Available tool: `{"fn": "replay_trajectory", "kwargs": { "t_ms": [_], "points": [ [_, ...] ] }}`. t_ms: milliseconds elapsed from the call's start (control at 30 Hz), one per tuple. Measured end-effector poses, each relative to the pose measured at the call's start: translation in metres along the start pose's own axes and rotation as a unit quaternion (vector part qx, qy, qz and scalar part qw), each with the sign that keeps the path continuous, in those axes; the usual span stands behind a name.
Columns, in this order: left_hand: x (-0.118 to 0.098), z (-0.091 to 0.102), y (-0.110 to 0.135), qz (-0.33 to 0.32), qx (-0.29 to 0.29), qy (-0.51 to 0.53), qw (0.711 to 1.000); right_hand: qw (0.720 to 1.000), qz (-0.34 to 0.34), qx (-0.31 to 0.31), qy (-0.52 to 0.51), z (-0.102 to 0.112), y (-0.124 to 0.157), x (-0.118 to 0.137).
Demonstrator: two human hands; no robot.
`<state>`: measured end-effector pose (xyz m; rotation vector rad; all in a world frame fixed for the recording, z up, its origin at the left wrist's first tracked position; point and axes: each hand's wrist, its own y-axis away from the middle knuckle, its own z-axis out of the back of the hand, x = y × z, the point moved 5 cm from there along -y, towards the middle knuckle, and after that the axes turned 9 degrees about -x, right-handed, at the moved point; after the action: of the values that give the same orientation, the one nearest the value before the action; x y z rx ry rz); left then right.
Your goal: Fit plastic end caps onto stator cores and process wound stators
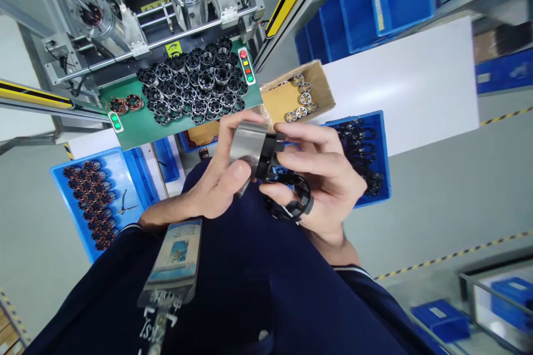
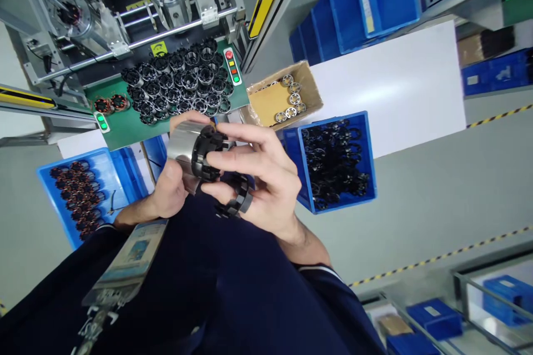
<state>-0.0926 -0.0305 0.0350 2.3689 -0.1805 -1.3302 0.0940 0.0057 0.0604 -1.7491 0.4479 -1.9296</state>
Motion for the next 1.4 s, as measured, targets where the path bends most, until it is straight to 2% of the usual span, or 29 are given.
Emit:
{"fn": "replay_trajectory", "kwargs": {
  "t_ms": [100, 200, 333, 433, 567, 633, 767, 900, 1000, 1133, 1300, 1400],
  "points": [
    [0.0, -0.004, -0.005, -0.074, 0.061, -0.023, 0.995, 0.999, -0.012, -0.023, -0.025, 0.003, 0.001, -0.004],
    [0.009, -0.003, -0.009, -0.116, 0.099, -0.032, 0.988, 1.0, 0.005, -0.025, -0.011, 0.005, -0.002, -0.006],
    [0.017, 0.003, -0.012, -0.128, 0.103, -0.083, 0.983, 0.998, 0.059, -0.011, 0.017, 0.01, -0.011, -0.005],
    [0.019, 0.002, -0.01, -0.132, 0.132, -0.099, 0.977, 0.995, 0.091, -0.015, 0.022, 0.013, -0.013, -0.006],
    [0.024, 0.0, -0.007, -0.121, 0.152, -0.102, 0.976, 0.997, 0.053, -0.007, 0.047, 0.013, -0.011, -0.012],
    [0.03, 0.0, -0.006, -0.073, 0.135, -0.083, 0.985, 0.998, 0.015, 0.01, 0.056, 0.013, -0.01, -0.013],
    [0.039, 0.005, -0.008, 0.015, 0.035, -0.008, 0.999, 0.994, -0.071, 0.03, 0.08, 0.019, -0.014, -0.01],
    [0.041, 0.002, -0.013, 0.03, 0.009, 0.021, 0.999, 0.984, -0.137, 0.055, 0.098, 0.033, -0.014, -0.009],
    [0.034, -0.002, -0.018, 0.019, -0.027, 0.053, 0.998, 0.987, -0.127, 0.079, 0.064, 0.037, -0.01, -0.001],
    [0.016, -0.013, -0.02, -0.009, -0.09, 0.071, 0.993, 0.994, -0.094, 0.047, 0.022, 0.033, -0.003, 0.009],
    [-0.001, -0.03, -0.02, -0.007, -0.085, 0.077, 0.993, 0.999, 0.003, 0.011, 0.038, 0.008, 0.008, 0.012],
    [-0.006, -0.034, -0.021, 0.0, -0.092, 0.062, 0.994, 1.0, 0.003, -0.016, 0.024, -0.002, 0.015, 0.006]
  ]
}}
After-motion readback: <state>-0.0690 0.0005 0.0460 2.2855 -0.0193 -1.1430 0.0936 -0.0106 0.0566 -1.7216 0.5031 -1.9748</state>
